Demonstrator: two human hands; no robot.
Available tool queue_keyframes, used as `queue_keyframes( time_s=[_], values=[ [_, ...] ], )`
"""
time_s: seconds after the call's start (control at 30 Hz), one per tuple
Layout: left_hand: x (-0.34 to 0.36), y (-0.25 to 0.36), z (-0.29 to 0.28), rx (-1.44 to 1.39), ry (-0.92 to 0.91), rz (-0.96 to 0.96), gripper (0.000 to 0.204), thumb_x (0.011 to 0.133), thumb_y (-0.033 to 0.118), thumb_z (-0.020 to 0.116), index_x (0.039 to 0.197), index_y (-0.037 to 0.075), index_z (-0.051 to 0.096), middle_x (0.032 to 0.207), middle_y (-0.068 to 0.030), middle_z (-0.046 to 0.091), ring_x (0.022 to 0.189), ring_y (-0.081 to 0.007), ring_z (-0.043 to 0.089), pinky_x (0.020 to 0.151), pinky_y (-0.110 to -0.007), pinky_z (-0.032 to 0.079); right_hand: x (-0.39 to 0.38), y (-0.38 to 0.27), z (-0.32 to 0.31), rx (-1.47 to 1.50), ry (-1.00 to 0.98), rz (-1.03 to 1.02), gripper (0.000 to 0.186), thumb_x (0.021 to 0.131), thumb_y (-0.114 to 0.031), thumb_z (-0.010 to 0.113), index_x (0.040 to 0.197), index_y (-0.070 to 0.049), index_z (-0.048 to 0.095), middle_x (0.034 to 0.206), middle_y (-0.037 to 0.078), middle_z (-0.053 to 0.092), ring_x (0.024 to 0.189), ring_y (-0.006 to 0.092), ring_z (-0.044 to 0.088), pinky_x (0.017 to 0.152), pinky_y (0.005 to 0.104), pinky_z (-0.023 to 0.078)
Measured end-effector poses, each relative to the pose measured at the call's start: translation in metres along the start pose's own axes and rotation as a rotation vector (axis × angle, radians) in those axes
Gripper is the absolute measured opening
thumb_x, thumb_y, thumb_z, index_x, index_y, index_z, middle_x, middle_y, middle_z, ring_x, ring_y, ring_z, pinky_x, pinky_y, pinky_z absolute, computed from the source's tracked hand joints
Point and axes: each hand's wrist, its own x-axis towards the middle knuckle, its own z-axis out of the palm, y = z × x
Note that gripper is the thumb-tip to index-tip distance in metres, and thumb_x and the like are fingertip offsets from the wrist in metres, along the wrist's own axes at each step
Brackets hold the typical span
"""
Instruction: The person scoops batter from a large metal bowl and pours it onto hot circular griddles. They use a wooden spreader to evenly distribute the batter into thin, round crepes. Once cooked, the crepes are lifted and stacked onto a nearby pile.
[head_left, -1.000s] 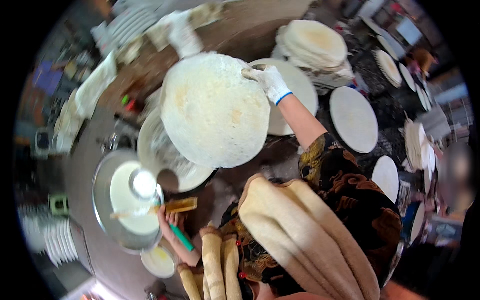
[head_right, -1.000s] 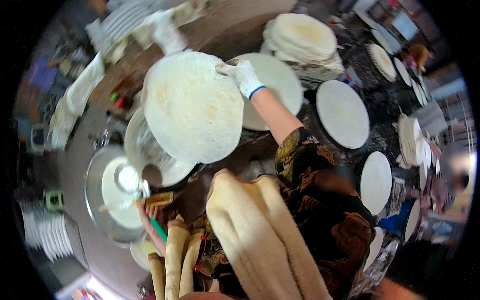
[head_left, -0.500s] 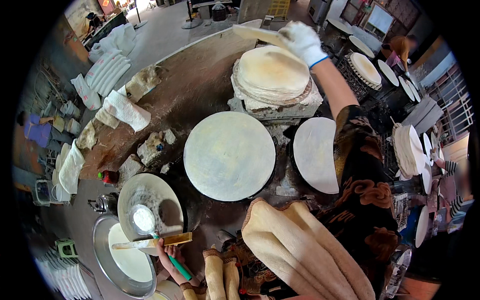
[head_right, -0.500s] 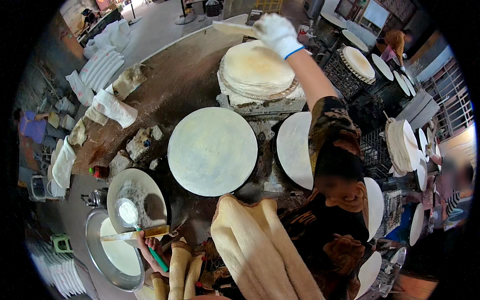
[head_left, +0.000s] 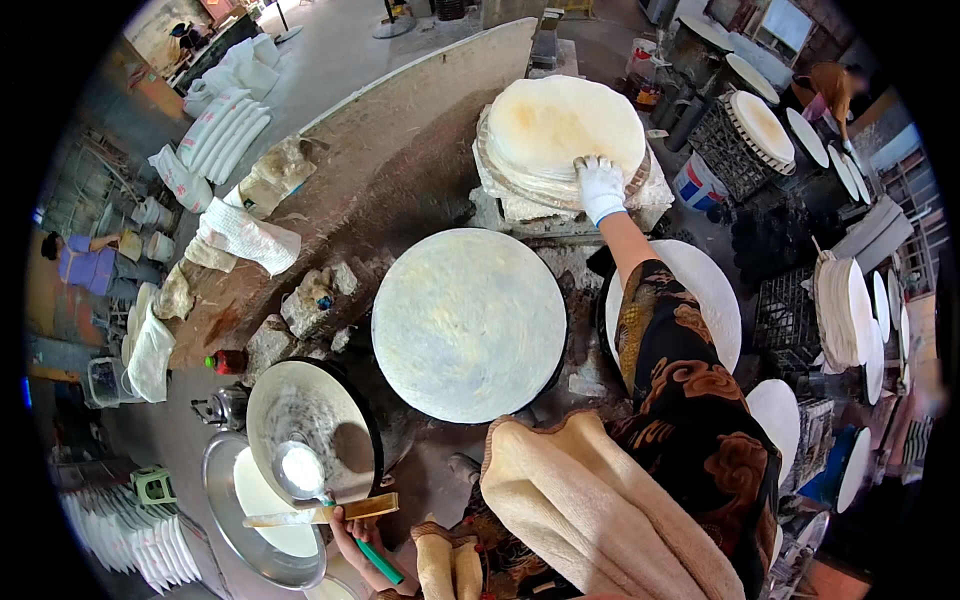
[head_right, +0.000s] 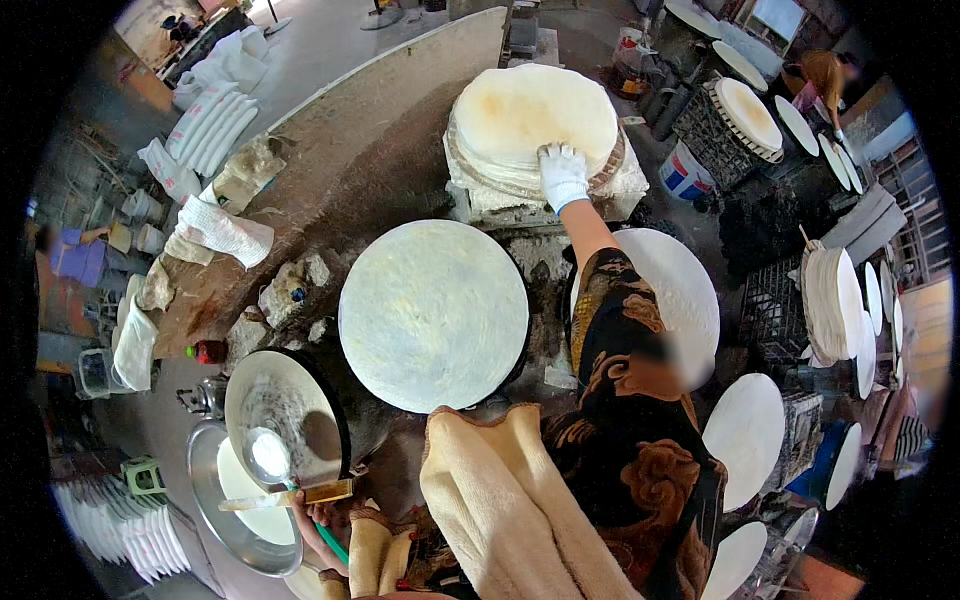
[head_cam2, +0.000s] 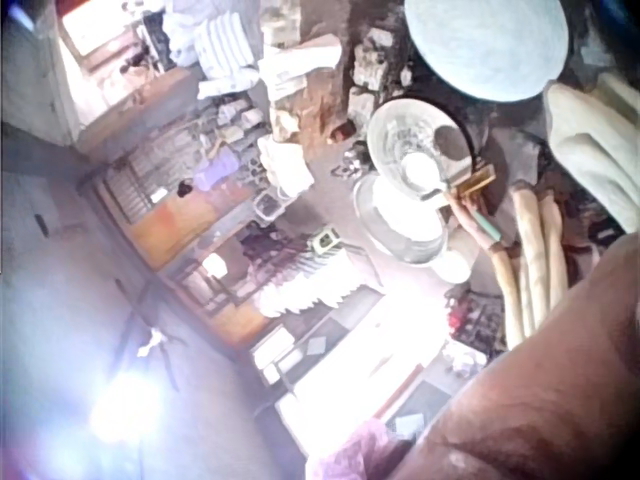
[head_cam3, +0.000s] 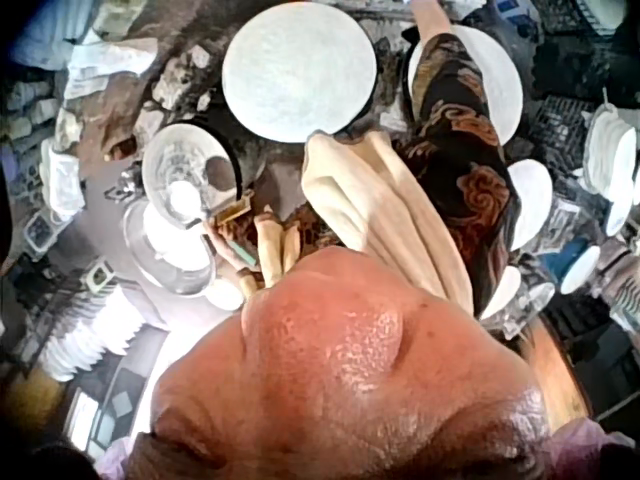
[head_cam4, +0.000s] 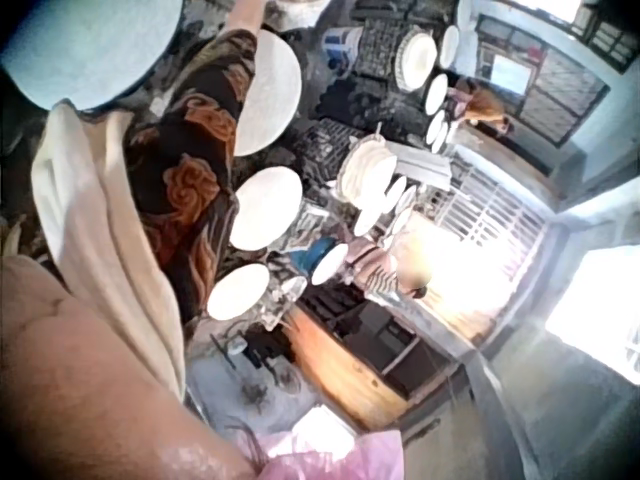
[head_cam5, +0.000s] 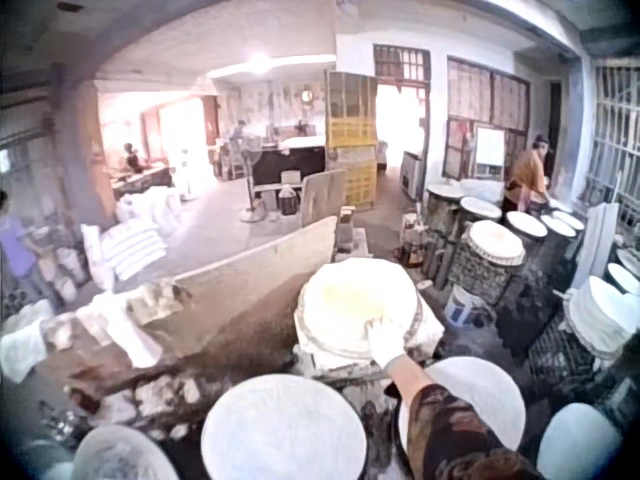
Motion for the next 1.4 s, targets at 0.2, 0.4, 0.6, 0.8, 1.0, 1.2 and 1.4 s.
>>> queue_keyframes(
  time_s=[0.2, 0.4, 0.6, 0.8, 1.0, 1.2, 1.4],
  values=[
    [-0.013, -0.004, 0.029, -0.134, -0.084, -0.029, 0.020, 0.096, 0.021, 0.053, 0.082, 0.006, 0.055, 0.051, 0.0050, 0.040, 0.037, -0.0048, 0.036, 0.032, -0.020, 0.035, 0.010, 0.006, -0.018, -0.066, -0.196, 0.070, 0.027, 0.086, -0.019, 0.049, 0.109, -0.015, 0.061, 0.112, 0.008, 0.059, 0.111, 0.0249, 0.053, 0.088, 0.0435, 0.041],
    [-0.008, 0.002, -0.025, -0.073, -0.107, -0.021, 0.017, 0.094, 0.020, 0.054, 0.084, 0.007, 0.053, 0.053, 0.0059, 0.039, 0.039, -0.0041, 0.036, 0.033, -0.019, 0.033, -0.003, -0.098, -0.074, 0.255, -0.271, -0.075, 0.047, 0.086, -0.020, 0.051, 0.133, -0.018, 0.051, 0.121, 0.013, 0.058, 0.110, 0.0324, 0.056, 0.093, 0.0437, 0.045],
    [0.008, 0.004, -0.045, 0.184, -0.052, 0.005, 0.014, 0.091, 0.019, 0.058, 0.087, 0.007, 0.053, 0.055, 0.0070, 0.040, 0.043, -0.0032, 0.038, 0.036, -0.018, 0.031, -0.179, -0.314, -0.214, 1.375, -1.048, -0.768, 0.045, 0.088, -0.033, 0.057, 0.118, -0.001, 0.060, 0.096, 0.011, 0.064, 0.081, 0.0179, 0.059, 0.072, 0.0287, 0.047],
    [0.066, 0.031, -0.103, 0.213, -0.068, 0.104, 0.016, 0.094, 0.027, 0.056, 0.095, 0.012, 0.051, 0.054, 0.0076, 0.038, 0.041, -0.0028, 0.037, 0.034, -0.018, 0.030, -0.348, -0.506, -0.311, 1.219, -1.240, -1.027, 0.036, 0.090, -0.032, 0.047, 0.103, 0.001, 0.050, 0.097, 0.024, 0.063, 0.089, 0.0416, 0.062, 0.083, 0.0458, 0.047],
    [0.187, 0.101, -0.280, -0.044, -0.005, -0.073, 0.026, 0.096, 0.039, 0.053, 0.102, 0.014, 0.049, 0.055, 0.0057, 0.038, 0.042, -0.0063, 0.035, 0.037, -0.019, 0.028, -0.396, -0.646, -0.295, 1.131, -0.958, -0.891, 0.040, 0.097, -0.032, 0.040, 0.127, -0.008, 0.052, 0.101, 0.026, 0.063, 0.095, 0.0431, 0.060, 0.083, 0.0484, 0.048],
    [0.268, 0.132, -0.470, 0.807, 0.272, -0.103, 0.034, 0.093, 0.028, 0.051, 0.106, -0.004, 0.052, 0.068, -0.0111, 0.058, 0.048, -0.0190, 0.054, 0.045, -0.034, 0.046, -0.402, -0.707, -0.353, 0.279, -0.946, -1.104, 0.033, 0.093, -0.021, 0.043, 0.119, -0.007, 0.059, 0.105, 0.021, 0.065, 0.098, 0.0361, 0.063, 0.084, 0.0461, 0.049],
    [0.269, 0.175, -0.472, 1.261, 0.263, -0.262, 0.027, 0.090, 0.014, 0.042, 0.107, -0.006, 0.050, 0.072, -0.0207, 0.063, 0.056, -0.0319, 0.064, 0.053, -0.040, 0.049, -0.414, -0.724, -0.351, 0.564, -1.504, -0.807, 0.039, 0.094, -0.031, 0.048, 0.112, 0.001, 0.062, 0.084, 0.019, 0.067, 0.075, 0.0309, 0.066, 0.072, 0.0386, 0.052]
  ],
)
